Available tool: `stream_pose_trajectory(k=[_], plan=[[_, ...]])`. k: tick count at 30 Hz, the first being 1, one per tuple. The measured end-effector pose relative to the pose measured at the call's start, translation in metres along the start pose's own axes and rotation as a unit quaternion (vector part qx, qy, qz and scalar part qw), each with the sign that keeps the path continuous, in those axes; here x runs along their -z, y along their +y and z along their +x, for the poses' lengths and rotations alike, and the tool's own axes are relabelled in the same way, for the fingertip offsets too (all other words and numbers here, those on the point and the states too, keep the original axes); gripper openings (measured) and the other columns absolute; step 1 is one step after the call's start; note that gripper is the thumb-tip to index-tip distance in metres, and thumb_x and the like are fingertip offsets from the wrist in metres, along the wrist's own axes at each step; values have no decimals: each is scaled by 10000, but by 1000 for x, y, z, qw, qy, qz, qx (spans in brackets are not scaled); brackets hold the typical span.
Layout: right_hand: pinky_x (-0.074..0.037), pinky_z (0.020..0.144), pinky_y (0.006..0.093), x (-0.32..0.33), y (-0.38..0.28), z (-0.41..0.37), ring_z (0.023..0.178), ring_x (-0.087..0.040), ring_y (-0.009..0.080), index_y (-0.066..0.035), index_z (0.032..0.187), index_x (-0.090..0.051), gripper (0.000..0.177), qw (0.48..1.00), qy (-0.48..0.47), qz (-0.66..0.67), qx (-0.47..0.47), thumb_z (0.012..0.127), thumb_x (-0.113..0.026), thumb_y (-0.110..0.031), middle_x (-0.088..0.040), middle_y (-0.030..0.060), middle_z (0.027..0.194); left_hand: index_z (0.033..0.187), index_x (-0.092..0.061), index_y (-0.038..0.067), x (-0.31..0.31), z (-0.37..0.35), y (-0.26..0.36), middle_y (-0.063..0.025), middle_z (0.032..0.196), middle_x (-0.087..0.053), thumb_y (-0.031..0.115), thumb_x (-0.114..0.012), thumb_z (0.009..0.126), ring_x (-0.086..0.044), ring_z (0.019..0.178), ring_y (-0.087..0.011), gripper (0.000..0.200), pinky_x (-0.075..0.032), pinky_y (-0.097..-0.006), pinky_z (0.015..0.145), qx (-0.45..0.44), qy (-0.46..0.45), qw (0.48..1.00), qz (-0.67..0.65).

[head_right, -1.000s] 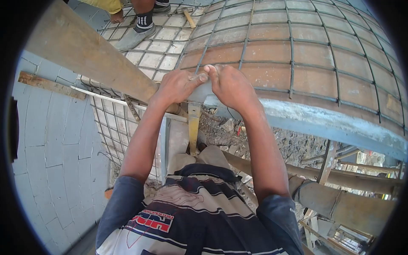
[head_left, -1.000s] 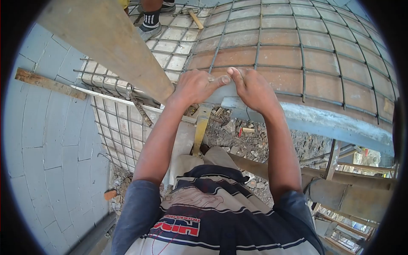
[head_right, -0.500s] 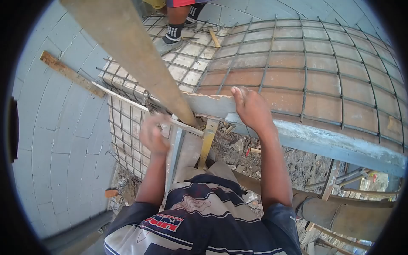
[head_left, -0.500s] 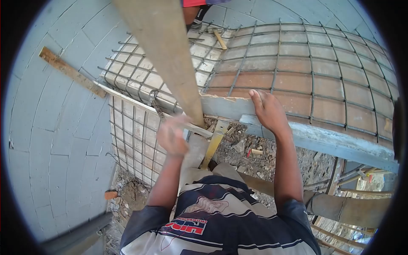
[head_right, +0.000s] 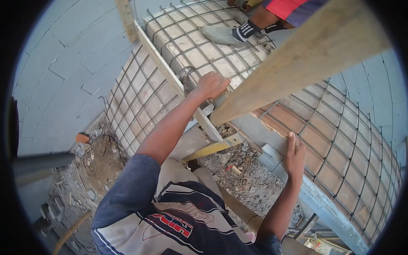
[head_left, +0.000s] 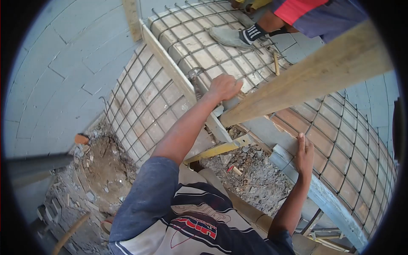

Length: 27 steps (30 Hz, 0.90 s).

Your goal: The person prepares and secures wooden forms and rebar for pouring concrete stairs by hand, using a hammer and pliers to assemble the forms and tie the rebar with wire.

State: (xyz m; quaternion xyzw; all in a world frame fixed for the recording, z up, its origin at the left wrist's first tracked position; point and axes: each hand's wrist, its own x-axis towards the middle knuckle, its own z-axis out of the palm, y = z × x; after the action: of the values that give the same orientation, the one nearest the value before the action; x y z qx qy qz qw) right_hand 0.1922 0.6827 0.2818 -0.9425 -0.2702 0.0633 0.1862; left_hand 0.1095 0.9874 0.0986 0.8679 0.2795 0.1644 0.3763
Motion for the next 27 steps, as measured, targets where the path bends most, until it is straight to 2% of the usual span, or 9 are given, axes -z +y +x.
stream_pose_trajectory(k=[1, 5, 7, 8, 10, 13, 19, 23, 27], plan=[[-441, 881, 394, 5, -4, 1, 986, -622, 357, 54, 1156, -601, 569, 999, -40, -5, -7, 984, -435, -462, -639, 289, 999, 874, -669, -24, 10, -4, 4, -248, 946, -640, 517, -392, 913, -577, 973, -382, 608, -437, -469, 863, 20, -34, 999, 1], [-434, 891, 390, -4, 7, -2, 977, -620, 325, 51, 1162, -604, 577, 1000, -3, -21, 15, 981, -439, -472, -648, 272, 1015, 896, -659, -29, 19, -11, -9, -247, 959, -633, 526, -387, 920, -571, 973, -388, 619, -430, -458, 879, 12, -43, 998, -49], [-433, 836, 370, -8, 5, -5, 872, -584, 244, 57, 1043, -628, 553, 998, 50, 20, 34, 976, -463, -466, -657, 204, 929, 938, -640, -22, 26, -11, -26, -241, 987, -632, 528, -467, 886, -565, 997, -391, 578, -422, -447, 911, -63, -109, 970, -208], [-433, 836, 370, -6, 3, -4, 872, -584, 244, 57, 1043, -628, 553, 998, 54, 19, 36, 976, -463, -466, -657, 204, 929, 938, -640, -22, 24, -16, -31, -241, 987, -632, 528, -467, 886, -565, 997, -391, 578, -422, -447, 911, -67, -107, 970, -209], [-423, 749, 336, -4, 0, -4, 754, -486, 185, 49, 918, -605, 523, 998, -13, 41, 48, 968, -491, -459, -598, 124, 784, 964, -623, -6, 20, -29, -35, -233, 1003, -635, 508, -557, 839, -569, 1011, -398, 534, -435, -451, 907, -200, 16, 977, -77], [-412, 695, 319, -3, -5, -7, 708, -426, 165, 40, 868, -581, 511, 999, -12, 36, 36, 962, -509, -456, -515, 93, 708, 1019, -605, 6, 34, -24, -31, -226, 1010, -637, 450, -660, 779, -582, 1001, -405, 507, -453, -460, 884, -171, -97, 980, 21], [-409, 656, 350, -6, -3, -8, 683, -422, 173, 48, 872, -578, 521, 998, 14, 15, 54, 961, -506, -460, -490, 142, 690, 985, -561, 16, 30, -27, -33, -230, 961, -633, 362, -714, 777, -596, 963, -402, 432, -466, -465, 830, -174, -41, 984, 6], [-411, 655, 368, -5, -8, -12, 669, -425, 197, 52, 867, -580, 529, 997, 30, 31, 61, 962, -503, -463, -503, 165, 698, 952, -547, 22, 31, -29, -31, -227, 930, -633, 370, -708, 789, -600, 953, -396, 417, -469, -464, 807, -208, -34, 977, 30], [-427, 674, 389, -4, -9, -11, 670, -481, 259, 51, 876, -590, 523, 998, 23, 14, 61, 966, -495, -455, -540, 219, 737, 950, -548, 23, 31, -35, -29, -218, 887, -646, 398, -716, 779, -616, 899, -401, 445, -478, -467, 780, -168, -24, 984, 46]])
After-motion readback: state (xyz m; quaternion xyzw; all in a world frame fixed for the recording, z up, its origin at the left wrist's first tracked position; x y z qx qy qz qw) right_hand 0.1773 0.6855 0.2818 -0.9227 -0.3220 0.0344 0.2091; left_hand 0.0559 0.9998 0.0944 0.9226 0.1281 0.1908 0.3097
